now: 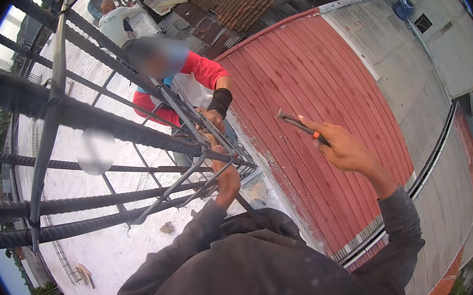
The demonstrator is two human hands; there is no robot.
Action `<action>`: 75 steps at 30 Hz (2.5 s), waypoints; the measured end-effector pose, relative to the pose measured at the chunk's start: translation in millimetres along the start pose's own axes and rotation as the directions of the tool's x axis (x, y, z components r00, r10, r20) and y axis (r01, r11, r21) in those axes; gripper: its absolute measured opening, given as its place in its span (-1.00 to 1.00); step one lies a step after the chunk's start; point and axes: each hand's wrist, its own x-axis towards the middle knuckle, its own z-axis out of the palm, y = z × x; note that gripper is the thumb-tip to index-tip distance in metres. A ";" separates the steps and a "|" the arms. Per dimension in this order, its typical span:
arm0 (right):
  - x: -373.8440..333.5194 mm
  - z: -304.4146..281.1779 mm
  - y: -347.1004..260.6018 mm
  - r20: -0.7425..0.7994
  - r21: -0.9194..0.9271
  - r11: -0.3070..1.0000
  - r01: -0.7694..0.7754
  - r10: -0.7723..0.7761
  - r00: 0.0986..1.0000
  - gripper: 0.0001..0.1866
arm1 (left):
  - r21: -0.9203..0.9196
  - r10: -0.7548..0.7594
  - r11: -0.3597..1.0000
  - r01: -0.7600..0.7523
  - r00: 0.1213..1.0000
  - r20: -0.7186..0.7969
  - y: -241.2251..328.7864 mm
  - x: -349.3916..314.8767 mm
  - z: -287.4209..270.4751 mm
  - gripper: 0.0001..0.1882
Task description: The person kneels on a rooftop and uses pliers to twist wire ties around the intersections of a vertical rebar cage. A coworker assists nearby. The person repeatedly reaches for wire ties, wraps them around rebar intersections, and twists them tight.
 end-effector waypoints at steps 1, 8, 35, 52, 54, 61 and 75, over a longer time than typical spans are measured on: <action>10.3 14.5 -3.0 0.036 -0.119 0.990 0.074 -0.070 0.997 -0.33 | -0.005 0.009 1.000 -0.009 1.000 0.000 1.6 -0.4 1.0 -0.32; 78.5 44.3 -9.6 0.091 -0.592 0.743 0.312 -0.323 0.942 -0.32 | 0.038 -0.047 0.998 0.044 0.996 0.073 6.0 -3.1 -4.8 -0.21; 161.4 73.6 -3.3 0.185 -0.741 0.452 0.496 -0.573 0.798 -0.37 | 0.197 -0.031 0.980 0.024 0.999 0.032 17.6 -6.3 -3.6 -0.13; 233.0 21.9 -27.7 0.843 -0.132 0.977 0.166 0.023 0.537 -0.68 | 0.267 -0.086 0.961 0.073 0.996 0.036 -1.2 -9.9 -14.1 -0.23; 236.6 21.9 -22.0 0.870 -0.061 0.998 0.000 0.053 0.490 -0.62 | 0.276 -0.088 0.958 0.074 0.995 0.038 -3.2 -9.5 -14.1 -0.24; 215.1 35.2 6.3 0.881 0.109 0.976 -0.188 -0.007 0.474 -0.36 | 0.240 -0.069 0.969 0.058 0.997 0.037 -4.3 -8.2 -15.0 -0.27; 202.7 44.6 18.7 0.203 -0.616 0.513 0.598 -0.630 0.749 -0.67 | 0.418 -0.190 0.895 0.154 0.981 0.045 -19.8 -9.9 -23.2 -0.37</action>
